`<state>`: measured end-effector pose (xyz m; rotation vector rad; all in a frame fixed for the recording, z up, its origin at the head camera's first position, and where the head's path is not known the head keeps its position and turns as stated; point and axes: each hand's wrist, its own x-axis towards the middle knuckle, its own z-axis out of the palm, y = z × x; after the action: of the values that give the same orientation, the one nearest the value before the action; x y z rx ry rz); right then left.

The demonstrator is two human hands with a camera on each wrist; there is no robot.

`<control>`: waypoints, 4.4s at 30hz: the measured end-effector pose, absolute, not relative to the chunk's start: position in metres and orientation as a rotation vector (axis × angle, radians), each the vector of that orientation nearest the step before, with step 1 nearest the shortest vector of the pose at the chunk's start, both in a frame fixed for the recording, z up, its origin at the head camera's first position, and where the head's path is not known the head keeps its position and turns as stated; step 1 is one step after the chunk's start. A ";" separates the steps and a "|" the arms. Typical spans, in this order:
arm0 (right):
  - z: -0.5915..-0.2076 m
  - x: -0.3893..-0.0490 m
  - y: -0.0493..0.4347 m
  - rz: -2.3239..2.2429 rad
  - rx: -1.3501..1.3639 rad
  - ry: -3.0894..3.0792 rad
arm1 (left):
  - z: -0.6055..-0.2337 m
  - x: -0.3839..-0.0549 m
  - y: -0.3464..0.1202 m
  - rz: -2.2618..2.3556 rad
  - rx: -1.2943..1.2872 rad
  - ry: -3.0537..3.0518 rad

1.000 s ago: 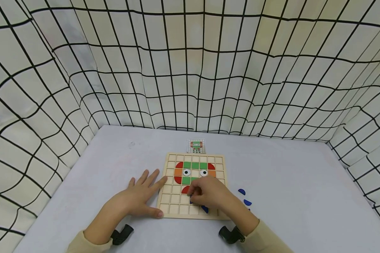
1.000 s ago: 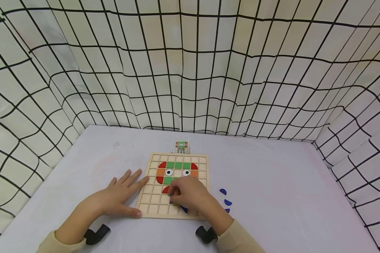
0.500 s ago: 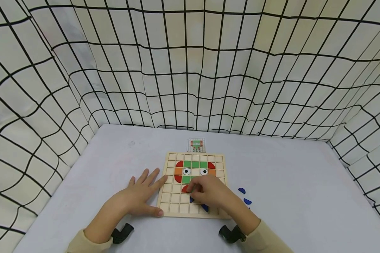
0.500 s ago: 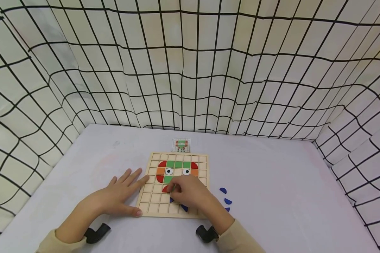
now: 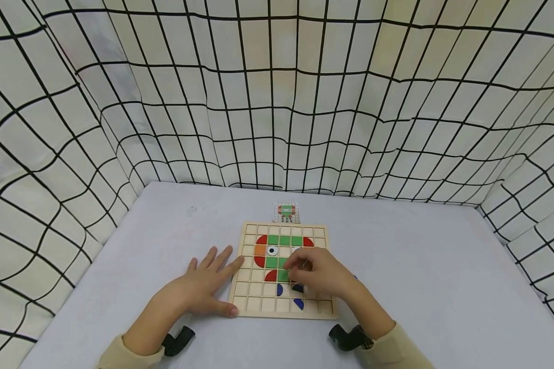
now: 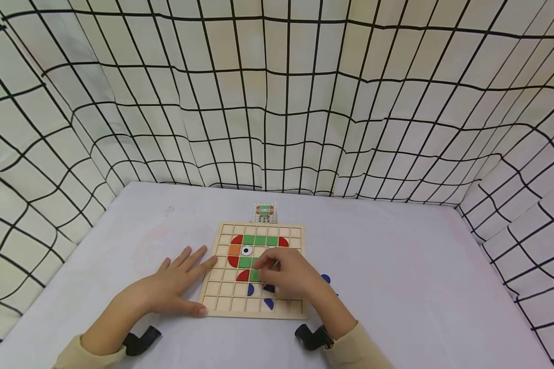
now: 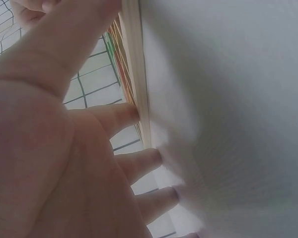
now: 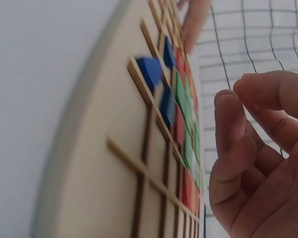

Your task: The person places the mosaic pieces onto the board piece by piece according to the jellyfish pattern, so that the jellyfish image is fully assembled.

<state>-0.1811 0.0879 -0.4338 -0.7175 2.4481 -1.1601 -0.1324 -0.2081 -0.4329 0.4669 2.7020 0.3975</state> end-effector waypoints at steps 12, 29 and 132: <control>-0.421 -0.187 0.143 -1.353 -0.495 2.460 | -0.434 -0.132 -0.209 0.404 0.469 2.708; -0.426 -0.187 0.200 -1.325 -0.340 2.525 | -0.433 -0.132 -0.207 0.397 0.454 2.699; -0.436 -0.184 0.142 -1.725 -0.413 2.060 | -0.434 -0.131 -0.209 0.408 0.455 2.700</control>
<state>-0.1840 0.1425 -0.4362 -0.4127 2.0603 -1.7252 -0.1315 -0.2088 -0.4341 0.4554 2.6998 0.4078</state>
